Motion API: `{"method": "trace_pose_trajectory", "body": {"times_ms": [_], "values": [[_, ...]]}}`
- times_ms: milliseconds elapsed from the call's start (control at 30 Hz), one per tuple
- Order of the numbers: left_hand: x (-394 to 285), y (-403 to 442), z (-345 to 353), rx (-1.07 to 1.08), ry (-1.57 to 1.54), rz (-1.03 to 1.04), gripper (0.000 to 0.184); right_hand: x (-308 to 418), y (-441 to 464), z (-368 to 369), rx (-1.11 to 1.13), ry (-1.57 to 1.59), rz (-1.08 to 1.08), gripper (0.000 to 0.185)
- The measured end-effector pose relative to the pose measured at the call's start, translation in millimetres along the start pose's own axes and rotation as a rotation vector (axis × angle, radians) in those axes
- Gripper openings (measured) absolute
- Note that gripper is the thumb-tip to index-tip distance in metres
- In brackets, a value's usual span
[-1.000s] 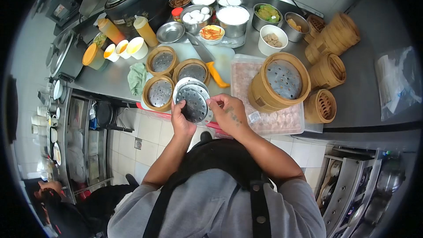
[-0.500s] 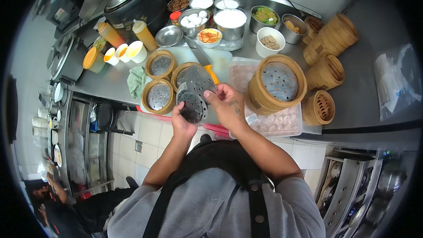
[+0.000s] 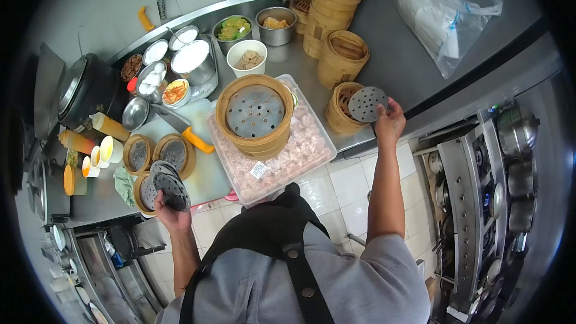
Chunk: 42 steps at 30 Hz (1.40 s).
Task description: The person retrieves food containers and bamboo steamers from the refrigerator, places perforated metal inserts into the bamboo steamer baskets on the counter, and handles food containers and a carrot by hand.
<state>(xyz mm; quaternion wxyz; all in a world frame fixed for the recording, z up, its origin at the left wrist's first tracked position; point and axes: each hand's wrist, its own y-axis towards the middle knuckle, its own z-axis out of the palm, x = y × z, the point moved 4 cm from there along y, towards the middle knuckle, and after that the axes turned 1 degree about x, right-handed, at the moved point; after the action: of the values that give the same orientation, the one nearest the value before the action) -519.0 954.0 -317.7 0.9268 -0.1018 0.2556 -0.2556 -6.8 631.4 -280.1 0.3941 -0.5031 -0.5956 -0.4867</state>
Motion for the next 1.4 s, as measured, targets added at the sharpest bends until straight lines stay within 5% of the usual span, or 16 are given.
{"method": "trace_pose_trajectory", "body": {"times_ms": [67,133,167,200,267,333,367,400,433,500,533,733,1067,1400], "values": [[-1.4,1.2,3.2,-0.009,0.036,0.01,0.037,-19.5,1.2,3.2,0.067,-0.096,0.132,0.041],[8.3,2.9,10.4,0.07,0.02,-0.043,0.036,-17.5,3.7,13.7,0.122,-0.55,-0.059,0.052],[12.4,1.2,15.6,0.056,0.047,-0.043,0.035,-18.1,5.5,14.3,0.017,-1.0,-0.395,0.061],[16.3,0.3,22.1,0.035,0.071,-0.027,0.034,8.4,-10.0,19.7,-0.193,-0.974,-0.431,0.061],[22.9,-0.6,29.0,-0.062,0.053,-0.039,0.031,71.8,-54.4,41.4,-0.057,-0.18,-0.316,0.033],[28.6,-2.9,31.4,-0.046,0.004,-0.033,0.039,143.1,-139.4,78.4,0.371,0.131,-0.395,0.011],[28.7,-5.7,40.6,-0.031,0.003,-0.034,0.036,164.5,-183.1,91.3,0.543,-0.137,-0.74,0.009],[29.4,-8.3,49.8,-0.008,-0.001,-0.044,0.034,165.2,-227.2,111.7,0.874,0.147,-0.467,0.014],[29.5,-7.7,49.0,-0.024,0.004,-0.018,0.035,182.6,-260.4,130.6,1.029,0.13,-0.489,0.019],[27.9,-9.0,38.1,-0.045,-0.009,0.004,0.035,180.1,-299.0,172.6,1.129,0.138,-0.345,0.025],[29.7,-9.2,32.1,-0.06,-0.012,0.002,0.036,175.9,-310.9,188.5,1.135,0.124,-0.22,0.027],[20.4,-30.1,22.6,-0.01,0.031,-0.006,0.046,217.3,-308.6,187.2,1.038,-0.045,-0.607,0.027],[20.2,-37.4,22.0,-0.081,0.07,0.009,0.048,183.4,-310.4,226.0,1.185,-0.166,-0.508,0.018],[21.8,-32.1,27.3,0.023,0.012,-0.026,0.046,212.8,-293.8,212.8,0.856,0.033,-0.498,0.015]]}}
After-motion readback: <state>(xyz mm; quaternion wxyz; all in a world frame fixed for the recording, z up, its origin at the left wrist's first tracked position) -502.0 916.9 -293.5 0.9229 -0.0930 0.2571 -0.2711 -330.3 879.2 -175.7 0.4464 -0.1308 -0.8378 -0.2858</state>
